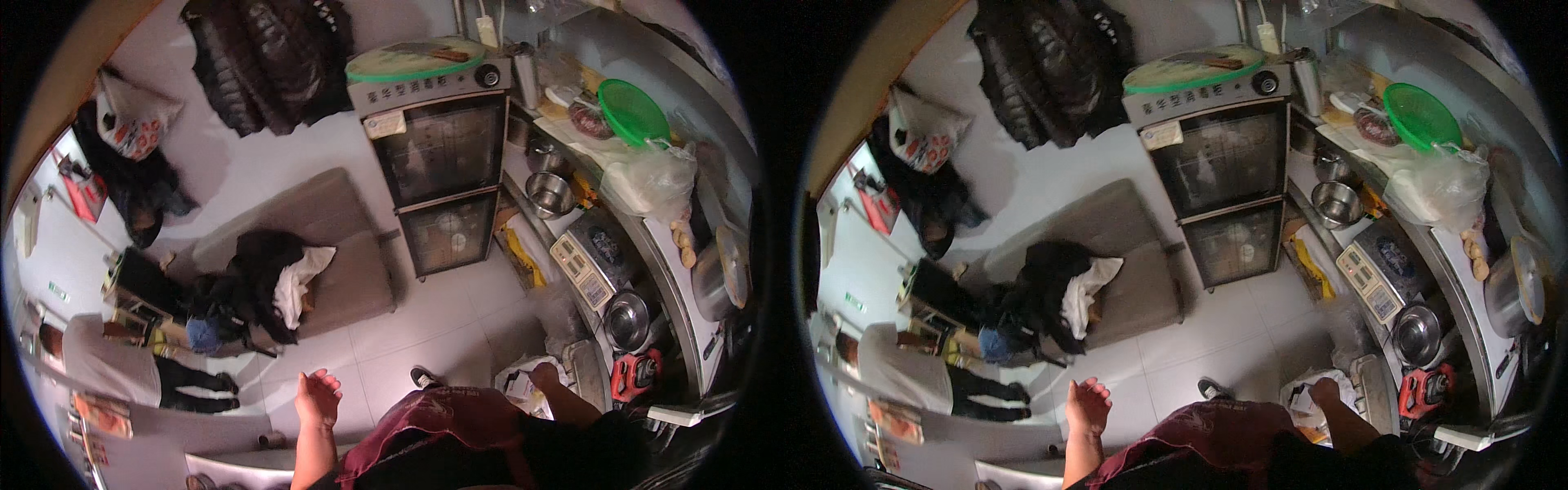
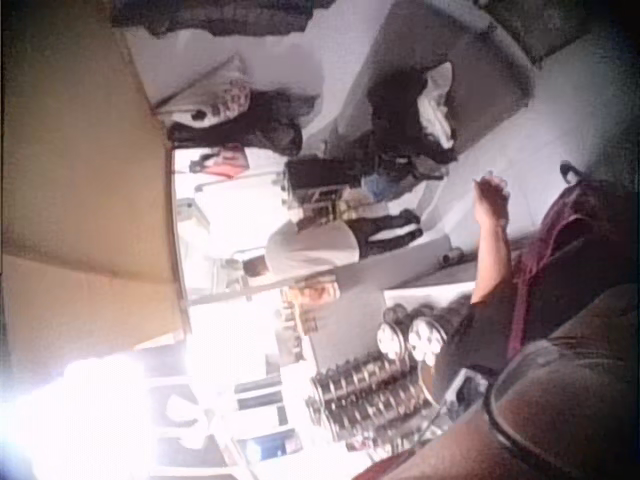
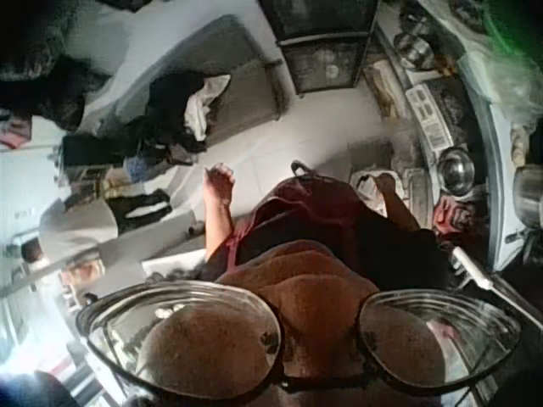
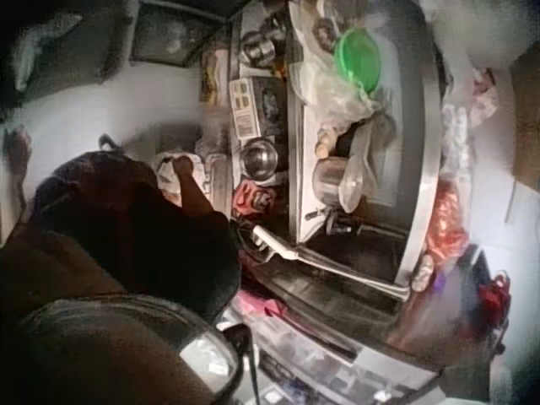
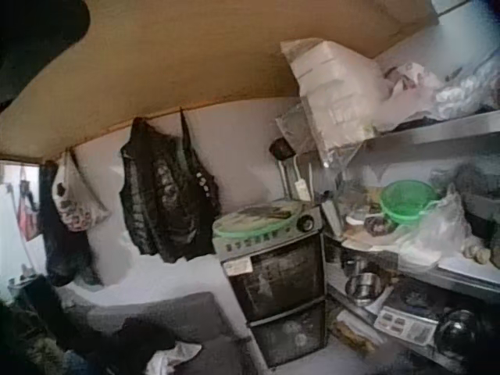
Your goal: The person fills round dough pieces with a meat mixture, folds and seals them into buns, and places them into stacked metal steamers. The person also moves a filled steamer tray into a large steaming cabinet.
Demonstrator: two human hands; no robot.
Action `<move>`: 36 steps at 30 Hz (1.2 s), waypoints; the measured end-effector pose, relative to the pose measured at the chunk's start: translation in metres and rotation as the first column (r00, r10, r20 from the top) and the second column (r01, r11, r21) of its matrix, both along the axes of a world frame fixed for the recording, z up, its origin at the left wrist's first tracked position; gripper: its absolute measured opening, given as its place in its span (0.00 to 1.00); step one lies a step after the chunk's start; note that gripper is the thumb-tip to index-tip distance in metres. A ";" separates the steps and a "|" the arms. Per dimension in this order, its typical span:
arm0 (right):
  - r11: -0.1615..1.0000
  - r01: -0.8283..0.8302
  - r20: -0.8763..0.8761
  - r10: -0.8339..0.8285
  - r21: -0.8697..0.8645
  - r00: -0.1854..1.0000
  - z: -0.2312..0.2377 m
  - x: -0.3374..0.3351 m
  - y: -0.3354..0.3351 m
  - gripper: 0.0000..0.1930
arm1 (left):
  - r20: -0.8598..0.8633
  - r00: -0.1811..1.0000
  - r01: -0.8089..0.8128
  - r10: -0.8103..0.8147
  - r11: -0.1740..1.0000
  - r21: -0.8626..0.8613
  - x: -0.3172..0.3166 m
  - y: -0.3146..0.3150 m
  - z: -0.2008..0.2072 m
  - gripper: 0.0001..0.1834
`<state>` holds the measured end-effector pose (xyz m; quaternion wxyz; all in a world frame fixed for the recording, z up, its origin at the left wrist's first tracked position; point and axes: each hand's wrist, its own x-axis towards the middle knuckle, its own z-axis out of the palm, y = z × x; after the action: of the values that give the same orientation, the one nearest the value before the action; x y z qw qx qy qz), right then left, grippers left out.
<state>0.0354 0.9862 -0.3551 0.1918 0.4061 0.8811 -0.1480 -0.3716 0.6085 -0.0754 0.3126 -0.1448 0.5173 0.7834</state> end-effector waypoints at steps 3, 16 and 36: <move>0.971 0.240 -0.147 -0.235 0.012 0.961 -0.012 0.002 0.018 0.15 | -0.025 0.993 0.114 -0.112 0.991 0.071 -0.058 0.061 0.006 0.28; 0.869 0.486 -0.693 -0.294 0.093 0.658 0.168 -0.198 0.233 0.17 | -0.152 0.948 0.297 -0.281 0.951 0.092 -0.155 0.250 0.029 0.27; 0.880 0.473 -0.959 -0.093 0.047 0.268 0.458 -0.439 0.458 0.29 | -0.038 0.980 -0.193 0.194 0.981 0.015 -0.082 0.277 -0.005 0.25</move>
<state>-0.4037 1.4440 0.1026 -0.4529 0.4223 0.7478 -0.2395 -0.4538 0.8851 -0.0800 0.2255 -0.1770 0.5024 0.8157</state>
